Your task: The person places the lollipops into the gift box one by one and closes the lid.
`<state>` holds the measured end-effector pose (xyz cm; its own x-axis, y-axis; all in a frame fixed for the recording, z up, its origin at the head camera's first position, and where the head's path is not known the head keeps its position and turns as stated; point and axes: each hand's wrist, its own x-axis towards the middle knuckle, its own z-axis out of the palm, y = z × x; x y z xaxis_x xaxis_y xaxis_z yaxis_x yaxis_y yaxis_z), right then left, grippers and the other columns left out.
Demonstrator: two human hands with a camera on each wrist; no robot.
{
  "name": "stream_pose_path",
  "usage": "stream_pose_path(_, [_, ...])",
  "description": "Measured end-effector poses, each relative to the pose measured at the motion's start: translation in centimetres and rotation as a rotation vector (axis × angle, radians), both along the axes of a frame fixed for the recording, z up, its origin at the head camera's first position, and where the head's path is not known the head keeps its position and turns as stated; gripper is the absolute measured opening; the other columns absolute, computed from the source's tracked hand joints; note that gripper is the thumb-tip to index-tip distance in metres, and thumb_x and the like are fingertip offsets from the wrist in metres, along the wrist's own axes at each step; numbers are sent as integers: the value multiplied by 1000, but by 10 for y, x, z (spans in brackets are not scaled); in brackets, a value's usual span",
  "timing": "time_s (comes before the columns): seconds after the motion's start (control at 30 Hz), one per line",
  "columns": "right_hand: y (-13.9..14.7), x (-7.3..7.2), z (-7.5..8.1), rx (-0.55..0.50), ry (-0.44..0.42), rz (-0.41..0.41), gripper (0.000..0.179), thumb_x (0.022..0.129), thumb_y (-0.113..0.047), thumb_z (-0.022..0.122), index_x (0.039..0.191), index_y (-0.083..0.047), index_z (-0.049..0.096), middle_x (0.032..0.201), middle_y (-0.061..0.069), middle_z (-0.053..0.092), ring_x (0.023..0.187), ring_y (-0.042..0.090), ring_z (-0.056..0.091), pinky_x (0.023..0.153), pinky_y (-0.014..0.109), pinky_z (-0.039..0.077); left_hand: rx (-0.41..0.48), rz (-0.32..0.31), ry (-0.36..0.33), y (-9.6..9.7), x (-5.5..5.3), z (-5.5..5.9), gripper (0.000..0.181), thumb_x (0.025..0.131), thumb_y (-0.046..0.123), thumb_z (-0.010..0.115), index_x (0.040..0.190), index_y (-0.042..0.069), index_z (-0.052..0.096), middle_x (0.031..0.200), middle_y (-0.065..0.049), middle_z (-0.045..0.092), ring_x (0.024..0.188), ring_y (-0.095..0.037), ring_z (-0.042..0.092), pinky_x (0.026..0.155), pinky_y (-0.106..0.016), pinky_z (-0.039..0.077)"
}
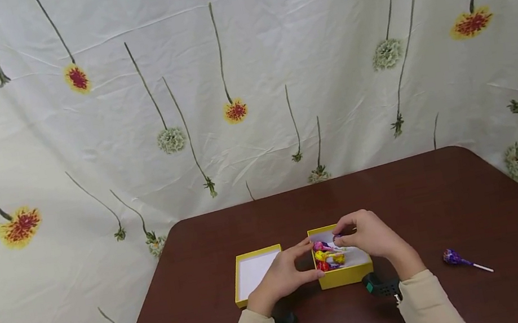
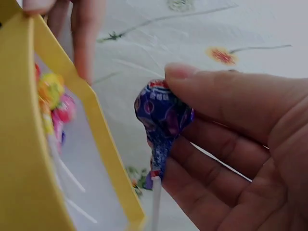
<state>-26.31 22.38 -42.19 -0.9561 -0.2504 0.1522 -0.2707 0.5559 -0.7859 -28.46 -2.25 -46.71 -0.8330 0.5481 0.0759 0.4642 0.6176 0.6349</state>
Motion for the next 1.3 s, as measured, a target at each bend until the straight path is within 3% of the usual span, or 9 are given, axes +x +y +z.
stream_pose_path(0.3, [-17, -8, -19, 19, -23, 141, 7, 87, -9, 77, 92, -4, 76, 88, 2, 72, 80, 17, 58, 71, 24, 54, 25, -19, 23, -1, 0, -2, 71, 88, 46, 76, 146, 13, 54, 156, -4, 45, 141, -27, 48, 111, -47, 45])
stream_pose_path(0.63, [-28, -9, -26, 104, -19, 101, 5, 83, -6, 79, 82, -6, 74, 78, -1, 69, 68, 13, 54, 58, 24, 50, 22, -26, 39, -1, 0, 0, 72, 87, 47, 76, 146, 13, 53, 156, -4, 45, 140, -26, 49, 110, -45, 47])
stream_pose_path(0.93, [-33, -10, -31, 119, -3, 139, 9, 79, -3, 82, 79, -5, 73, 77, 0, 68, 68, 10, 56, 58, 21, 52, 32, -31, 37, -1, -1, -2, 70, 87, 47, 75, 146, 15, 54, 156, -3, 45, 141, -26, 48, 111, -46, 46])
stream_pose_path(1.3, [-34, -7, -29, 148, -29, 88, 9, 80, -4, 82, 81, -6, 73, 79, 0, 67, 67, 11, 55, 58, 22, 51, 41, -26, 26, -1, 0, -4, 70, 88, 47, 75, 146, 14, 54, 157, 0, 44, 140, -25, 49, 111, -45, 46])
